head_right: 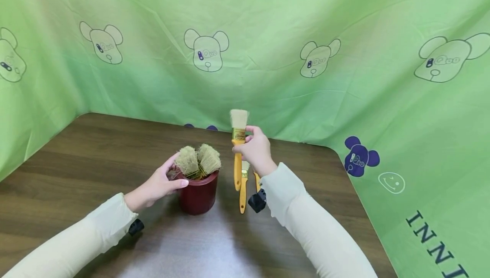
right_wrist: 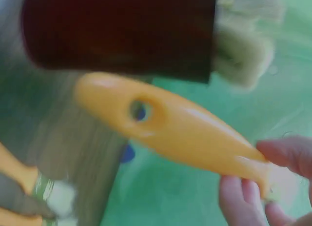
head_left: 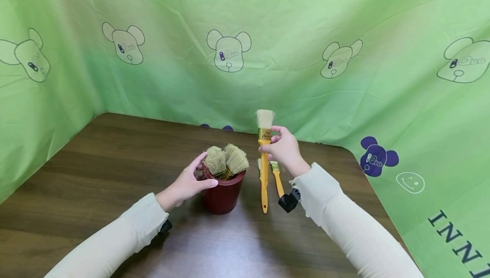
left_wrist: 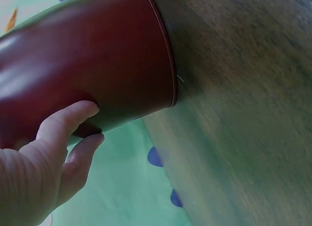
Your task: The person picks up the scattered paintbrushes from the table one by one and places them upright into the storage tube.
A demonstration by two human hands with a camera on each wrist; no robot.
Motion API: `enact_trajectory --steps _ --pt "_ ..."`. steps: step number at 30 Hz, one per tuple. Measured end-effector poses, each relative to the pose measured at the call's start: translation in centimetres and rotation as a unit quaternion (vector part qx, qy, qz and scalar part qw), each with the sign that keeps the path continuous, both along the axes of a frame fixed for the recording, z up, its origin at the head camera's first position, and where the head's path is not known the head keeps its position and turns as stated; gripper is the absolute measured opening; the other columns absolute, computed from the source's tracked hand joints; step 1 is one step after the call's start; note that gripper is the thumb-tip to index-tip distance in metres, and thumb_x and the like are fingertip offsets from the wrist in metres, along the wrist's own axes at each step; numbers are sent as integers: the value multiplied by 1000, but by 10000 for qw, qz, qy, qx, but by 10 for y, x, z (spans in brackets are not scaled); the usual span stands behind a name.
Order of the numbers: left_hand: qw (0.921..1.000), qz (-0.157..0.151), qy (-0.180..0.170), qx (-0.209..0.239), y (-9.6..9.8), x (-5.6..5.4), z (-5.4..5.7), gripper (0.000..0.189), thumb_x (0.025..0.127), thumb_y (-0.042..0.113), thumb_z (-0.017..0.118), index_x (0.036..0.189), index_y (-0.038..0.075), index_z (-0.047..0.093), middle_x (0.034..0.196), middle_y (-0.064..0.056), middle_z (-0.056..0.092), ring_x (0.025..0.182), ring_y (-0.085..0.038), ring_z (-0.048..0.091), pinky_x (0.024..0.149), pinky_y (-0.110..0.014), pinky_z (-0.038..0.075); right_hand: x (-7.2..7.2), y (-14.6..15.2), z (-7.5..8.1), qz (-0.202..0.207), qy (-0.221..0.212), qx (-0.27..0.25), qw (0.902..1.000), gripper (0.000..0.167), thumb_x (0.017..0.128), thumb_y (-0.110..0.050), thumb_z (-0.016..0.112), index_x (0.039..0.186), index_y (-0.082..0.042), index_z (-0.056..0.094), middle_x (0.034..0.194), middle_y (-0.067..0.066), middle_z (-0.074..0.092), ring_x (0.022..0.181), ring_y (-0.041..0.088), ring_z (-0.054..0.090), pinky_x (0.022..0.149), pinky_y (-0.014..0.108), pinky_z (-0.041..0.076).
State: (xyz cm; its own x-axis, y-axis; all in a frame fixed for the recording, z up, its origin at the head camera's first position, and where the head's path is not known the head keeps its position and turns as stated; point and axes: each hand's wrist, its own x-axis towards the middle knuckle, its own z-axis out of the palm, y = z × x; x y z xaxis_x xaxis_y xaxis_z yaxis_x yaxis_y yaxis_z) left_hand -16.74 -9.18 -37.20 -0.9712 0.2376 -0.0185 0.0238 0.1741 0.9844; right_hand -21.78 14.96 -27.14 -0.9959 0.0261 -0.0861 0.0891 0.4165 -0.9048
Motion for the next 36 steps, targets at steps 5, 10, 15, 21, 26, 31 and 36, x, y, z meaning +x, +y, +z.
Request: enact_trajectory --steps 5,10,15,21,26,31,36 --pt "10000 -25 53 72 1 0 -1 84 84 7 71 151 5 21 129 -29 40 99 -35 56 77 -36 50 10 -3 9 -664 13 -1109 9916 75 80 10 66 144 -7 31 101 6 41 80 16 55 61 25 55" --pt "10000 -12 21 77 1 -1 0 85 83 7 71 151 5 21 129 -29 39 89 -29 56 73 -33 49 21 -8 18 -806 6 -1719 9818 76 81 10 65 144 -8 28 102 6 42 78 14 60 63 27 55" --pt "10000 53 -11 -7 -3 0 4 84 84 8 71 152 7 21 131 -29 39 97 -33 55 75 -34 49 23 -19 30 -625 228 -2381 9690 73 82 11 64 143 -9 26 101 5 41 82 16 63 63 29 55" --pt "10000 9 -52 41 -5 1 7 85 84 8 71 152 6 20 131 -30 37 97 -33 57 76 -34 49 25 -34 32 -518 681 -2704 9589 73 82 13 63 141 -10 27 105 7 39 81 18 61 63 30 56" --pt "9999 -76 -115 102 -4 0 5 86 84 9 71 152 6 19 132 -29 36 95 -30 57 75 -32 49 29 -44 22 -434 1187 -2671 9553 72 79 15 62 137 -7 26 109 8 38 83 17 55 64 28 55" --pt "9997 -84 -141 153 -2 -1 2 86 83 9 72 152 7 20 131 -29 36 93 -30 58 74 -33 49 34 -52 12 -341 1465 -2490 9568 70 77 16 60 133 -3 24 109 11 38 82 15 52 60 24 53" --pt "9998 -57 -148 77 -2 -1 0 86 83 10 72 152 7 21 130 -29 38 88 -27 56 73 -32 49 35 -56 4 -334 1594 -2241 9609 69 77 12 63 132 -1 25 110 12 41 78 13 54 56 22 51"
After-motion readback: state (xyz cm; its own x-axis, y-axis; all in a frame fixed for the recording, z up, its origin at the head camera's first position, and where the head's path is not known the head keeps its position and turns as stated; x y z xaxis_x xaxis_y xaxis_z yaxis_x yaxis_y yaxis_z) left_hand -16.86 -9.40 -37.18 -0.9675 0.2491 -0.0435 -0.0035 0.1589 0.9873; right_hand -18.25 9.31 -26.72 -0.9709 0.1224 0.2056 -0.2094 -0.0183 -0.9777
